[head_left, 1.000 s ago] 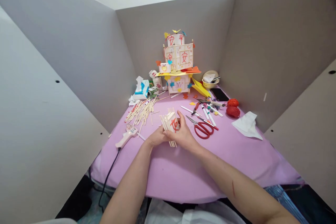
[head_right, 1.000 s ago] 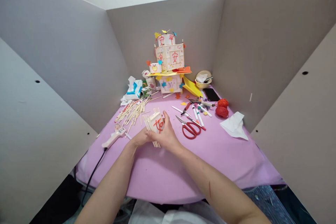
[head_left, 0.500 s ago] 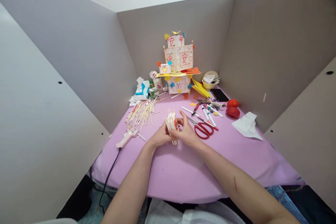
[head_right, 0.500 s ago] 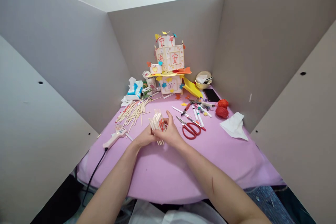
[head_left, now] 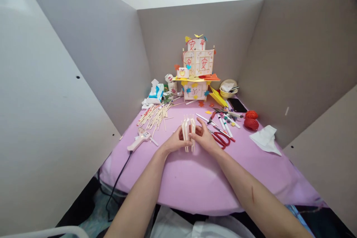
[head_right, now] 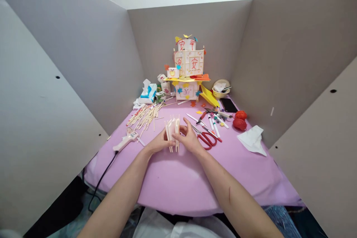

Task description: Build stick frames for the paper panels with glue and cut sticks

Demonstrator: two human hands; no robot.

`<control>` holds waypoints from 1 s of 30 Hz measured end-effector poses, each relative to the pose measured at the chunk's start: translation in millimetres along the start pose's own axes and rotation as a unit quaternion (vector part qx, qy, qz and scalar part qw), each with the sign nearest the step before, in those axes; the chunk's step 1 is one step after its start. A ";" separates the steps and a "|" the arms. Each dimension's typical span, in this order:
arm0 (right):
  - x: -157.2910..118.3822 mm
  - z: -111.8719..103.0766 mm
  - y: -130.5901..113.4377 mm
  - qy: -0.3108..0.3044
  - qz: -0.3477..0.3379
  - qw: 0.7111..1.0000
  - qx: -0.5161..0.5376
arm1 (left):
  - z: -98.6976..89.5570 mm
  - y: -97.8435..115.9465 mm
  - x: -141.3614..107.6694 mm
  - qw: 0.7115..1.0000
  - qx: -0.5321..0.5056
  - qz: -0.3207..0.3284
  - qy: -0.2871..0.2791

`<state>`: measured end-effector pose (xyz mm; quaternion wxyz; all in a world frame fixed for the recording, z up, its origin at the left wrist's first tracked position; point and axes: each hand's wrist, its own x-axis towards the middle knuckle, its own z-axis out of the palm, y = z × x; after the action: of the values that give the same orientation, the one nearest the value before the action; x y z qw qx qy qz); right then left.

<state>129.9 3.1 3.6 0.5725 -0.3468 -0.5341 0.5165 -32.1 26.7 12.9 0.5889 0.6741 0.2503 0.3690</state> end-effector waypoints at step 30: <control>100.3 -16.9 -16.3 0.048 0.008 0.923 -0.381 | -2.6 -15.8 4.9 0.982 0.005 -0.005 0.191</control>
<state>139.5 98.6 41.2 0.4179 -0.5677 -0.6595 0.2610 -29.7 34.9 -1.5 0.5283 0.5929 0.3634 0.4871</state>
